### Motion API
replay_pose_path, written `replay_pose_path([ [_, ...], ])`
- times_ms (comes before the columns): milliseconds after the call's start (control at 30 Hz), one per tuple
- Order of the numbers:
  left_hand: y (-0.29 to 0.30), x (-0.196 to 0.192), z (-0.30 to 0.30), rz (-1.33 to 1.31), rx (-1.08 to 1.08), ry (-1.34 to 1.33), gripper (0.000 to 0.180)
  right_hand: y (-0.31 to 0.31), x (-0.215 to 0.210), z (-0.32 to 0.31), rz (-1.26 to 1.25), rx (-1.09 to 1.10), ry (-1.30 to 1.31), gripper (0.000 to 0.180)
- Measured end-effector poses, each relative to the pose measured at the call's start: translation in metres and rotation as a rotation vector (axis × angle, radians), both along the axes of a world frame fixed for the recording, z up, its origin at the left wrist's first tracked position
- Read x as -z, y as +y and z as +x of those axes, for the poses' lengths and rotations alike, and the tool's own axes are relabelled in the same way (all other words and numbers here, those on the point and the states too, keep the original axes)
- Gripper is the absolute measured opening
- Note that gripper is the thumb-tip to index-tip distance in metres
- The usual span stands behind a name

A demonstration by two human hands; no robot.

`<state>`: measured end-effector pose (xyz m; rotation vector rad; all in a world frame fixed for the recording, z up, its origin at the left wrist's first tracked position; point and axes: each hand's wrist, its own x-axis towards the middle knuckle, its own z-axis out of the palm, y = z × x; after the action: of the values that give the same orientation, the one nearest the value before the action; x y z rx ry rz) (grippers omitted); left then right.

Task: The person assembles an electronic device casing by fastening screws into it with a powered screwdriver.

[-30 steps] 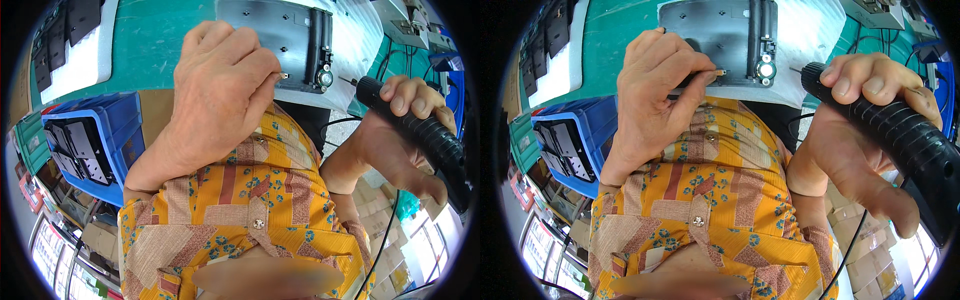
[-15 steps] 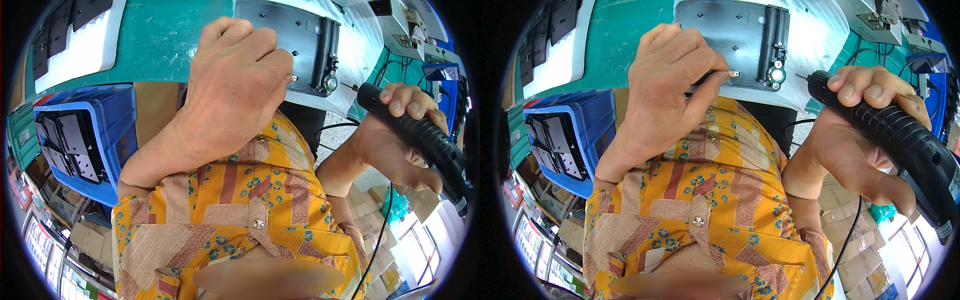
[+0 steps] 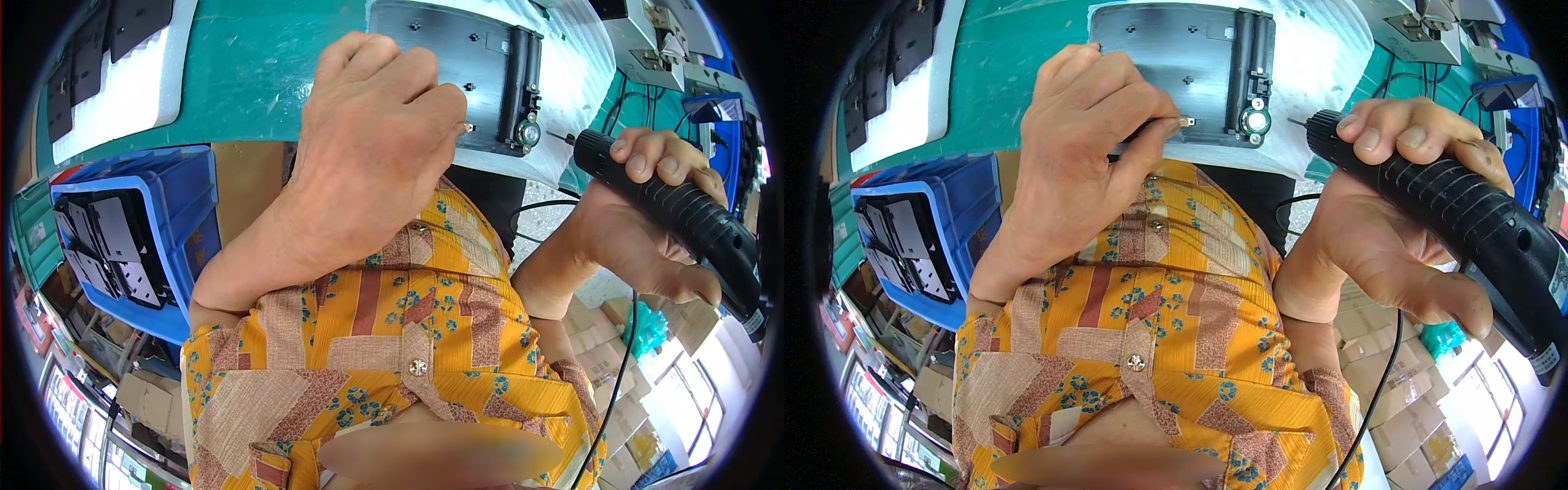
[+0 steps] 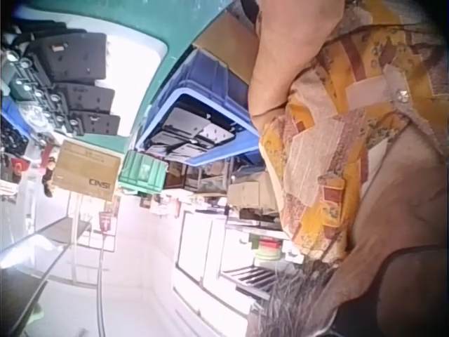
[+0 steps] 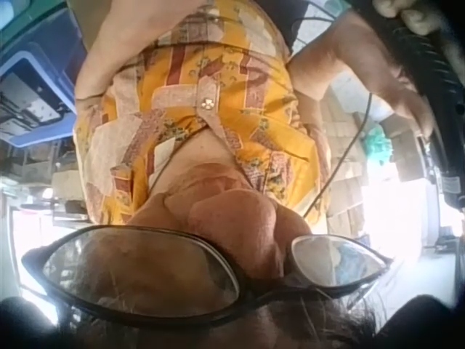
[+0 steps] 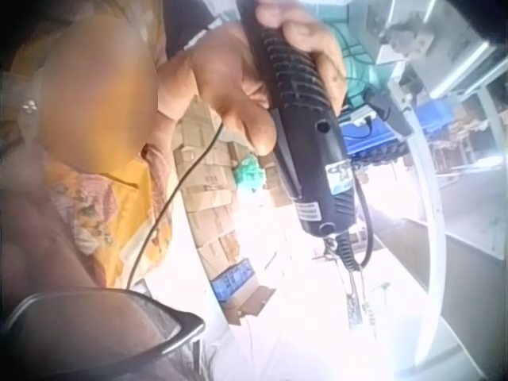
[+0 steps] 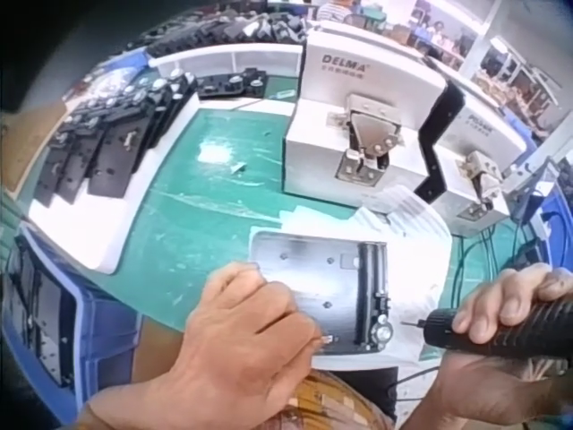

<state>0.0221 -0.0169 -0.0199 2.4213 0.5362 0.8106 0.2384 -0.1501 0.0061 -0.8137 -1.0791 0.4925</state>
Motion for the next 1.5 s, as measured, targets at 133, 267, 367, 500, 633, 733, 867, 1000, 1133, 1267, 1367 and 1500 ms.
replay_pose_path([
  [133,0.001,0.000,-0.002,-0.002,0.010,0.009,0.014,0.001,0.000,0.001,0.005,-0.015,-0.009,0.094],
  [267,0.001,-0.001,-0.002,-0.001,0.022,0.019,0.013,0.001,0.000,0.001,0.005,-0.003,-0.006,0.094],
  [367,0.001,-0.001,-0.003,-0.006,0.022,0.003,0.013,0.001,0.000,0.001,0.004,-0.011,-0.009,0.094],
  [500,0.001,-0.002,-0.002,-0.001,0.022,0.017,0.013,-0.001,-0.001,0.001,0.001,0.010,-0.007,0.095],
  [633,0.000,-0.003,-0.002,0.004,0.017,0.033,0.012,-0.001,-0.002,0.000,-0.003,0.027,0.014,0.095],
  [733,-0.001,-0.003,-0.002,-0.017,0.010,0.018,0.012,-0.001,-0.002,0.000,-0.003,0.047,0.015,0.095],
  [867,0.000,-0.002,-0.002,-0.009,0.008,0.016,0.012,-0.002,-0.003,-0.002,-0.012,0.067,0.021,0.096],
  [1000,0.001,-0.006,-0.003,-0.028,0.008,0.055,0.013,-0.004,-0.003,-0.001,-0.024,0.065,0.001,0.097],
  [1133,0.002,-0.011,-0.005,-0.053,0.006,0.095,0.013,-0.004,-0.005,-0.002,-0.032,0.064,-0.007,0.100],
  [1267,0.003,-0.011,-0.007,-0.068,0.021,0.100,0.014,-0.005,-0.007,0.001,-0.055,0.048,-0.035,0.101],
  [1367,0.006,-0.009,-0.009,-0.078,0.033,0.082,0.016,-0.004,-0.007,0.002,-0.063,0.028,-0.057,0.101],
  [1500,0.008,-0.013,-0.011,-0.130,0.047,0.088,0.020,-0.007,-0.014,0.007,-0.096,-0.018,-0.154,0.103],
])
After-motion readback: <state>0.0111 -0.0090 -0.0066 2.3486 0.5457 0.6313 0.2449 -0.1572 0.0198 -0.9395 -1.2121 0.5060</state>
